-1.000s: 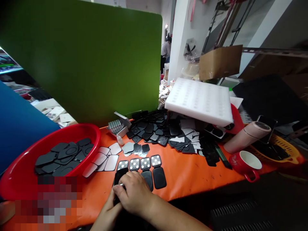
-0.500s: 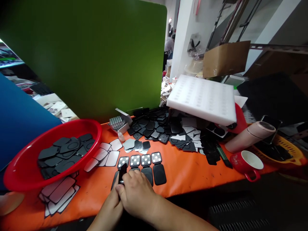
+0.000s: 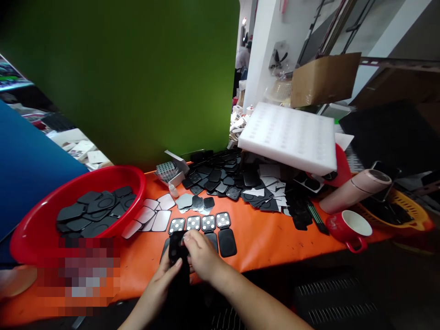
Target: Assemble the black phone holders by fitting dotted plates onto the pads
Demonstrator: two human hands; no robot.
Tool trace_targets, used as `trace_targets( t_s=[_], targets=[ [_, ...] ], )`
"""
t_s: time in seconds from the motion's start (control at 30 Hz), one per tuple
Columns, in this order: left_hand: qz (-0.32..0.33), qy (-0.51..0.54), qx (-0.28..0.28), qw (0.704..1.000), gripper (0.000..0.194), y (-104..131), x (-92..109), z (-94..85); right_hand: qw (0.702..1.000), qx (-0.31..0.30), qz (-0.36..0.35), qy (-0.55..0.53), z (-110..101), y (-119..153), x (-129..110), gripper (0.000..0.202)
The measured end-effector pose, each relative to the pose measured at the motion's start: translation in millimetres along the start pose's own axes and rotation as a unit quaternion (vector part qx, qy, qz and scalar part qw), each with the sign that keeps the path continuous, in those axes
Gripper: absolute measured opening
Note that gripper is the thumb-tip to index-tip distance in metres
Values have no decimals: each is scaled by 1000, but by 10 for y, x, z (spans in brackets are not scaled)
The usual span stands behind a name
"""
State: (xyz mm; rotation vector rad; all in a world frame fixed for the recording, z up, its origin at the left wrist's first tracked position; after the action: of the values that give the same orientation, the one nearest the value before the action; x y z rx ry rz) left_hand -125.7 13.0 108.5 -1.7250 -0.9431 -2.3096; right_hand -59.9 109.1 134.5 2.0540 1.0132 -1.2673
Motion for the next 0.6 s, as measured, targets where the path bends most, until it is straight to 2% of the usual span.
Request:
trace_targets(
  t_s=[0.1,0.23,0.4,0.5,0.6],
  targets=[
    [49,-115,8,992,66,28,-21,8,991,21,-18,134,-65,16,-75,26],
    [68,-226,-8,972,61,85,-47,25,961,16,-23,274,-82,49,-156,26],
    [94,-271,-1,958,56,147,-21,-5,966,-3,-45,255,-76,80,-196,22],
    [93,-274,5,957,53,176,-3,-12,974,26,-54,218,-56,91,-202,18],
    [86,-233,-5,969,52,173,-7,11,981,70,-61,169,-30,92,-181,19]
  ],
)
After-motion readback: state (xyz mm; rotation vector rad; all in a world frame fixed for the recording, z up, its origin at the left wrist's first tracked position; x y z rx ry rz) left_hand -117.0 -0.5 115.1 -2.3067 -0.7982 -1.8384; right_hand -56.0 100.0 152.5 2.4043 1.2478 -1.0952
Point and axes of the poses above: each hand's wrist, its own y-axis away from the middle knuckle, its own z-axis out of the palm, x = y × z, the point moved 4 cm from there along -y, towards the middle knuckle, and after that the axes turned 5 degrees about y, right-handed, at the moved point
